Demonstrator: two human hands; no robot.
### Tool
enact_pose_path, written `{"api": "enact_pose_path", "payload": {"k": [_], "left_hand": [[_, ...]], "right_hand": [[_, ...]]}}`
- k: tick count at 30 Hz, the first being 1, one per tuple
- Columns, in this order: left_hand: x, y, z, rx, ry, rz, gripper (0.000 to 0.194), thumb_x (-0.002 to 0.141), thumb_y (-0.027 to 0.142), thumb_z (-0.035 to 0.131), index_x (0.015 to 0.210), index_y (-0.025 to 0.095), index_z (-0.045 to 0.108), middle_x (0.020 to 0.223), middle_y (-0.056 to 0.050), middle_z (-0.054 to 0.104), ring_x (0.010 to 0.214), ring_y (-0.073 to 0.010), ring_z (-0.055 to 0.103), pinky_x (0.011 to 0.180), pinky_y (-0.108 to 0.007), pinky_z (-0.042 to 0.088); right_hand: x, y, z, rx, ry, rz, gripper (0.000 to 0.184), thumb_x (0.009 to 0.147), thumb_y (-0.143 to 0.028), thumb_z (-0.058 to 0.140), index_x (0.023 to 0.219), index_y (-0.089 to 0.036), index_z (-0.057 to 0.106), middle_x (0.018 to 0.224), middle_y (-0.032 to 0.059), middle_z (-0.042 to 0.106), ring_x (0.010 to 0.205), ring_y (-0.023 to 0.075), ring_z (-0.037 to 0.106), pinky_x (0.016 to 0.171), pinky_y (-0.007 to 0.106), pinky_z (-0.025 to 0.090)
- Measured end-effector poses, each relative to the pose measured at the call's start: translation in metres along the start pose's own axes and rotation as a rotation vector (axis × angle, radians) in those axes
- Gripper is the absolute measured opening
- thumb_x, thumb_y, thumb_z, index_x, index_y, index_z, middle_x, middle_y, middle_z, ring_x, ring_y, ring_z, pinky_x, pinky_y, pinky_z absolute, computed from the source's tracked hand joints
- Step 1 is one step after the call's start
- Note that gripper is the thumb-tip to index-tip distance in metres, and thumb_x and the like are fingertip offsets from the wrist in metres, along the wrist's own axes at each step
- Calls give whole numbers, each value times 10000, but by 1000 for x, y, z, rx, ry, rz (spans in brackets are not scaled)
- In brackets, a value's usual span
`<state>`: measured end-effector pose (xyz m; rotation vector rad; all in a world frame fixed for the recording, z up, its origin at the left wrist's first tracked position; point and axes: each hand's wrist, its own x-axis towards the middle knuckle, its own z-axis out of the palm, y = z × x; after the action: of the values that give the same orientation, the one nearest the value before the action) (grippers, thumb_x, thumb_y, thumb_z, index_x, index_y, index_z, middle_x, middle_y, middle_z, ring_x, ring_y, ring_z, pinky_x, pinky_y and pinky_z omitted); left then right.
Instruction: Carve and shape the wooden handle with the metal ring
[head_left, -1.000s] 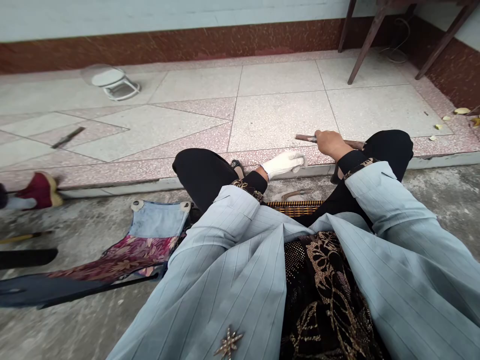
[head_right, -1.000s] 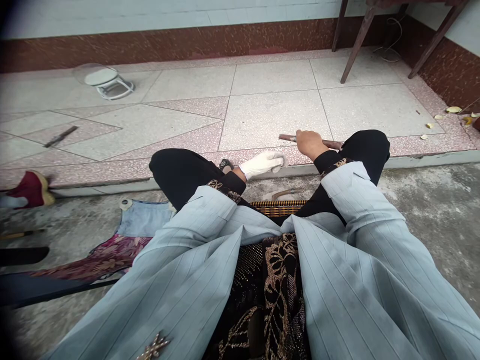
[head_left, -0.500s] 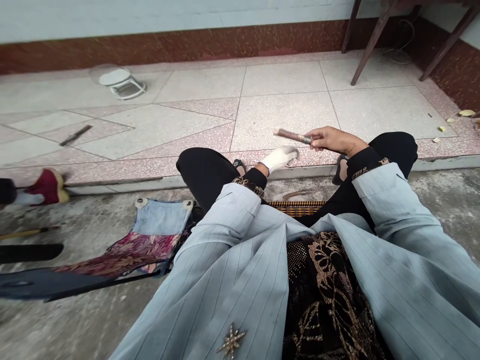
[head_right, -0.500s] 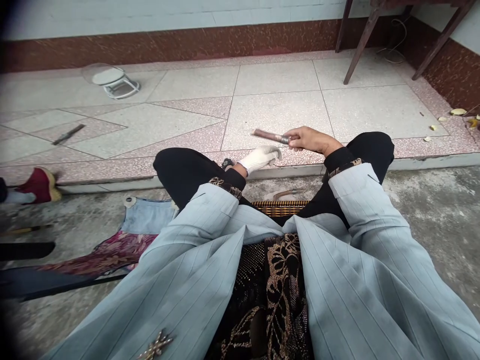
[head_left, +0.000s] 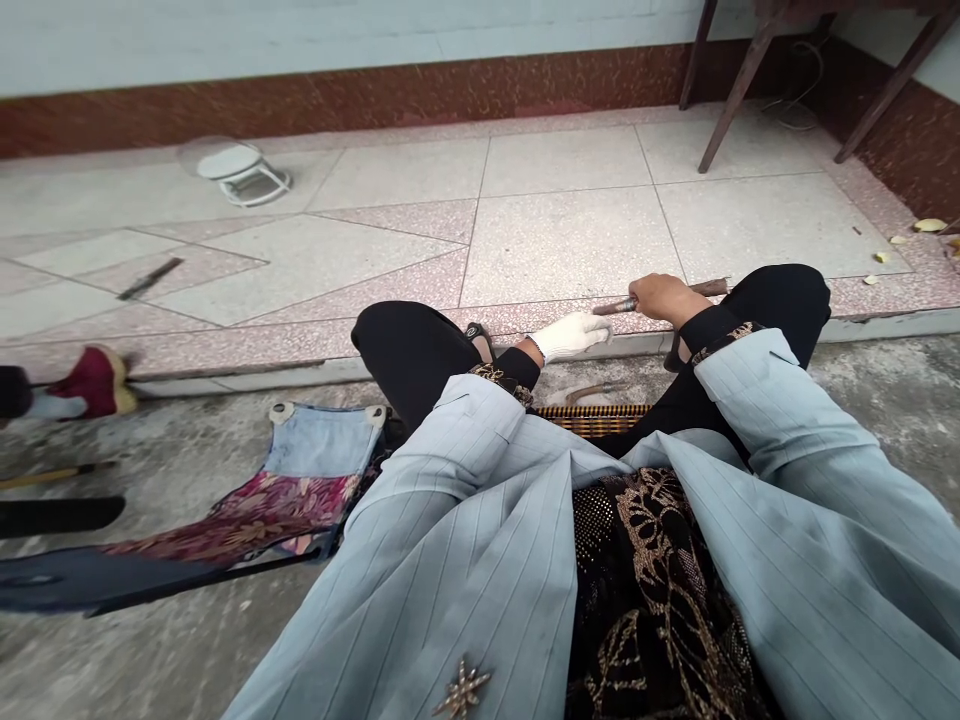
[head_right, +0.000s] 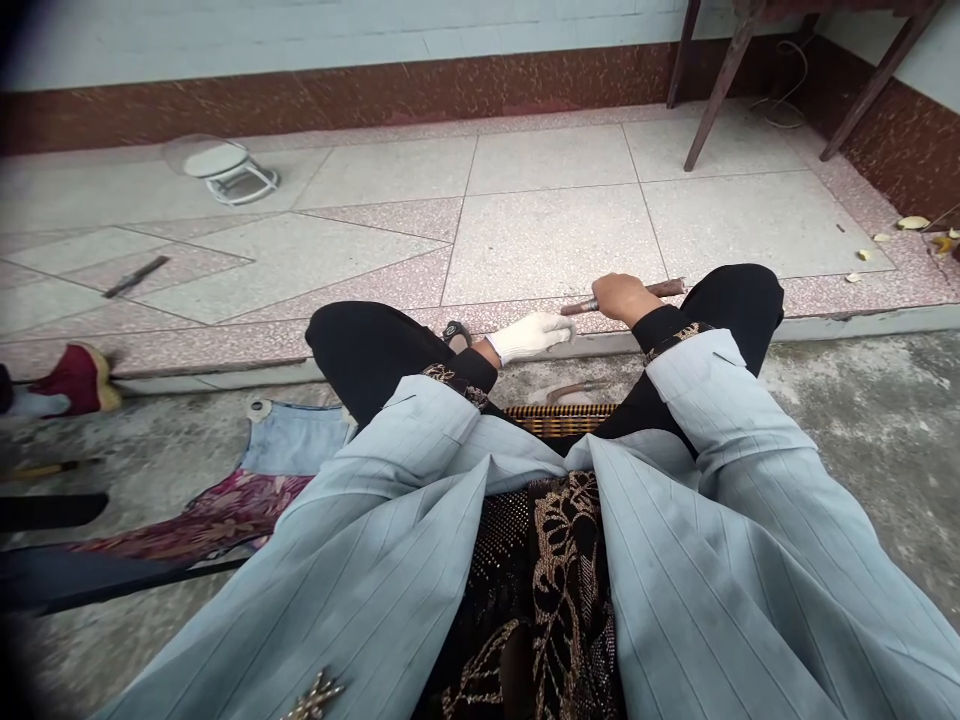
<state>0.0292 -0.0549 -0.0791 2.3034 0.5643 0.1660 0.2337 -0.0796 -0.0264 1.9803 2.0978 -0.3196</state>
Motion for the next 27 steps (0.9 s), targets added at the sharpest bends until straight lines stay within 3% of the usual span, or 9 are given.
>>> {"api": "enact_pose_path", "payload": {"k": [4, 8, 10, 13, 15, 18, 20, 24, 27], "left_hand": [[3, -5, -3, 156, 27, 8, 275, 935, 288, 440, 936, 162, 684, 759, -10, 596, 702, -141, 529, 671, -231, 368], [4, -11, -11, 248, 52, 9, 282, 932, 265, 429, 897, 156, 686, 792, -27, 625, 732, -151, 544, 700, -239, 381], [3, -13, -15, 208, 82, -28, 291, 935, 274, 423, 912, 147, 684, 783, -24, 627, 712, -142, 553, 686, -235, 390], [3, -14, -18, 118, 117, -72, 306, 934, 286, 418, 978, 132, 679, 775, -15, 621, 666, -121, 551, 648, -221, 397], [4, -14, -18, 84, 161, -70, 311, 933, 279, 412, 984, 124, 676, 812, -22, 631, 683, -116, 558, 659, -217, 409], [5, -12, -15, 46, 190, -133, 292, 929, 276, 424, 977, 126, 671, 795, -26, 635, 675, -120, 558, 634, -217, 408], [4, -10, -12, 15, 176, -206, 302, 941, 313, 429, 978, 132, 667, 728, -17, 614, 626, -119, 537, 586, -216, 386], [1, -4, -8, -58, 132, -123, 290, 941, 307, 423, 920, 135, 655, 687, 0, 580, 622, -107, 518, 602, -207, 379], [1, -2, -7, -64, 80, -52, 291, 939, 275, 403, 940, 139, 661, 661, 13, 565, 608, -106, 515, 612, -210, 380]], "right_hand": [[-5, 3, -1, -91, -139, -56, 244, 808, -81, 642, 1019, -139, 749, 1051, 195, 686, 983, 331, 642, 789, 411, 477], [-11, 13, -6, 0, -304, -101, 301, 747, -32, 688, 1021, -148, 735, 995, 149, 687, 994, 324, 626, 811, 402, 450], [-13, 17, -9, 114, -421, -159, 330, 761, -62, 695, 1078, -153, 713, 913, 105, 689, 897, 268, 639, 771, 359, 452], [-14, 20, -11, 389, -591, -365, 319, 796, -145, 691, 1114, -146, 674, 850, 52, 670, 758, 172, 611, 724, 290, 450], [-13, 19, -11, 581, -623, -507, 321, 792, -215, 701, 1101, -136, 664, 845, 43, 660, 735, 153, 586, 724, 284, 451], [-12, 18, -13, 769, -479, -587, 353, 779, -301, 716, 1098, -156, 669, 858, 36, 667, 764, 155, 584, 742, 290, 454], [-12, 17, -15, 867, -327, -556, 344, 791, -300, 706, 1107, -167, 669, 887, 43, 677, 778, 156, 588, 743, 289, 460], [-10, 11, -14, 911, -55, -302, 414, 859, -223, 624, 1268, -157, 612, 920, 76, 699, 754, 165, 601, 707, 286, 474], [-6, 5, -7, 651, 85, -128, 485, 885, -179, 567, 1370, -162, 561, 1021, 108, 707, 841, 197, 626, 745, 302, 472]]}}
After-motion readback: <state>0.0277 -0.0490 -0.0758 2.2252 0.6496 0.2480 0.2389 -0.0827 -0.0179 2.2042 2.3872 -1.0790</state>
